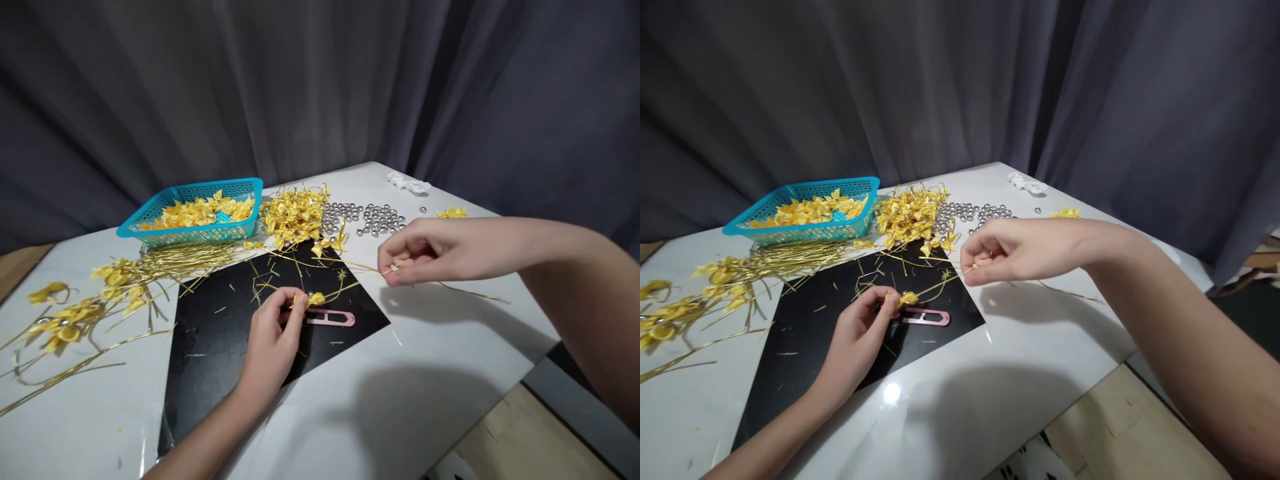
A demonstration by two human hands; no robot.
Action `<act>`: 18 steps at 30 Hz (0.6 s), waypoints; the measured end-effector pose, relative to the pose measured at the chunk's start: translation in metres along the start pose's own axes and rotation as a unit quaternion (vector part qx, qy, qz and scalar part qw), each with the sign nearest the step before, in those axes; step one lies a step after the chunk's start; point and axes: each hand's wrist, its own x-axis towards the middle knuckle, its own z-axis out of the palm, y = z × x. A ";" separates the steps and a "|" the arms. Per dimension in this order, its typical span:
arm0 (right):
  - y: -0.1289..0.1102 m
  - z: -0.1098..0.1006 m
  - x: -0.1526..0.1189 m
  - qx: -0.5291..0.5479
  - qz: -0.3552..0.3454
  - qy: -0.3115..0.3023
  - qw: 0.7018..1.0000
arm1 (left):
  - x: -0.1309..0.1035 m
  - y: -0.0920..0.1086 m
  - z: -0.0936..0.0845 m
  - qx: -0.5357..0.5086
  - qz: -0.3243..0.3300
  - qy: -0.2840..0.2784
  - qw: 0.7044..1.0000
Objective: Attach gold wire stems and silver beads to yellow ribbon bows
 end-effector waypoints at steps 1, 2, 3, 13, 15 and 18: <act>-0.003 0.000 0.000 -0.011 -0.010 0.024 1.000 | -0.001 0.001 0.000 0.011 0.010 -0.010 1.000; -0.007 0.001 0.002 -0.015 -0.028 0.051 0.998 | -0.002 0.002 0.000 0.026 0.025 -0.024 0.999; -0.010 0.003 0.005 -0.017 -0.053 0.075 0.996 | -0.003 0.003 0.001 0.042 0.043 -0.040 0.997; 0.000 0.022 0.087 -0.010 -0.158 0.159 0.975 | -0.004 0.005 0.000 0.104 0.095 -0.119 0.983; 0.009 0.023 0.097 -0.012 -0.125 0.198 0.972 | -0.002 0.004 0.000 0.074 0.054 -0.090 0.992; 0.020 0.025 0.094 -0.011 -0.094 0.248 0.964 | 0.002 0.000 0.000 0.007 -0.015 -0.060 0.998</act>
